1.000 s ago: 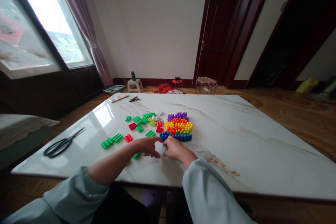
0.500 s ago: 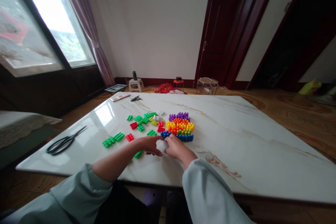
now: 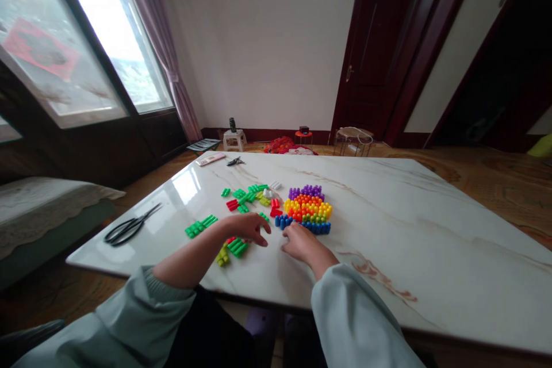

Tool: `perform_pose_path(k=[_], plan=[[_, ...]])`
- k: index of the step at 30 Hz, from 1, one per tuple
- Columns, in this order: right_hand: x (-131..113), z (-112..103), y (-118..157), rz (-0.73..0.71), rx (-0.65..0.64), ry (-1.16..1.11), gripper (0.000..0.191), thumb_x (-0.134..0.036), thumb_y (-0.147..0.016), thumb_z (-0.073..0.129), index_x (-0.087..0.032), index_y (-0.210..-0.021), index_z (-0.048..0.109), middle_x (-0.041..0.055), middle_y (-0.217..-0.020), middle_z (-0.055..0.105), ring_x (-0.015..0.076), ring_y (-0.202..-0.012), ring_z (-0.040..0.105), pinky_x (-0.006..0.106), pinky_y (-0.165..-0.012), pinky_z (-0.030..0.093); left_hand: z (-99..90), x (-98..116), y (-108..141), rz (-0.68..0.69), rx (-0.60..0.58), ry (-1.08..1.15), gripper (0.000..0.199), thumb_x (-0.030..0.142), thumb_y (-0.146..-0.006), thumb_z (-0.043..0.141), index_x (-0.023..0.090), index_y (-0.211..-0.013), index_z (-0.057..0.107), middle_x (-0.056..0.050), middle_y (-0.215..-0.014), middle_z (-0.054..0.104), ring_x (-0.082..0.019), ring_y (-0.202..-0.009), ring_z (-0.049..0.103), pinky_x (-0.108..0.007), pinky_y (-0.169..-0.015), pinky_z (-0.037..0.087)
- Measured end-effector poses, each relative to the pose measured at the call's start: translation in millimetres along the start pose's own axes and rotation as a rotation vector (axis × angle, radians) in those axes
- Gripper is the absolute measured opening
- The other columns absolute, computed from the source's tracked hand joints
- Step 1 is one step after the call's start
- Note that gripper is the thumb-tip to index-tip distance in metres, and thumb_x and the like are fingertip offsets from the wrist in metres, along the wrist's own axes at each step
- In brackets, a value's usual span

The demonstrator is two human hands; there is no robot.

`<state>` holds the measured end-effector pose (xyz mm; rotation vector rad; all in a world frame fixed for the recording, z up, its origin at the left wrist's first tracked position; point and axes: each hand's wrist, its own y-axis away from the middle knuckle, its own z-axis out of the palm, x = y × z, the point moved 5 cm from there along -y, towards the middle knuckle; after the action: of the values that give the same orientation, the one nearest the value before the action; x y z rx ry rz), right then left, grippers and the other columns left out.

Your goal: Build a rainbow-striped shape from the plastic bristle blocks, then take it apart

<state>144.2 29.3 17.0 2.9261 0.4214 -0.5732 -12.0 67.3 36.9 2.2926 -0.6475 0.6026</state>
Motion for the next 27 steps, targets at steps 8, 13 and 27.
perform_pose_path(k=[8,13,27], plan=[[-46,13,11,-0.207,-0.261,-0.278,0.031,-0.022,-0.063,0.066,-0.020,-0.092,0.075,0.0025,-0.080,0.072,0.0154,-0.068,0.063,0.022,-0.061,0.044,-32.3,-89,67,-0.330,-0.142,0.219,0.030,0.030,-0.050,0.083,0.016,-0.074,0.070,-0.002,-0.063,0.069,-0.017,-0.064,0.067,-0.030,-0.065,0.054],[-89,30,10,-0.306,-0.405,-0.294,0.038,-0.026,-0.063,0.069,-0.022,-0.101,0.073,-0.0001,-0.082,0.072,0.0127,-0.066,0.062,0.020,-0.059,0.043,-6.8,-101,78,-0.307,-0.339,0.242,0.030,0.035,-0.050,0.083,0.019,-0.073,0.072,-0.004,-0.066,0.070,-0.019,-0.061,0.068,-0.034,-0.063,0.055],[-110,46,-31,-0.313,-0.131,-0.087,0.037,-0.012,-0.068,0.055,-0.023,-0.099,0.072,0.0063,-0.097,0.068,0.0204,-0.085,0.063,0.025,-0.068,0.043,-7.7,-102,47,-0.105,-0.101,0.221,0.036,0.034,-0.065,0.073,0.021,-0.098,0.071,0.001,-0.068,0.068,-0.011,-0.062,0.063,-0.022,-0.060,0.050]])
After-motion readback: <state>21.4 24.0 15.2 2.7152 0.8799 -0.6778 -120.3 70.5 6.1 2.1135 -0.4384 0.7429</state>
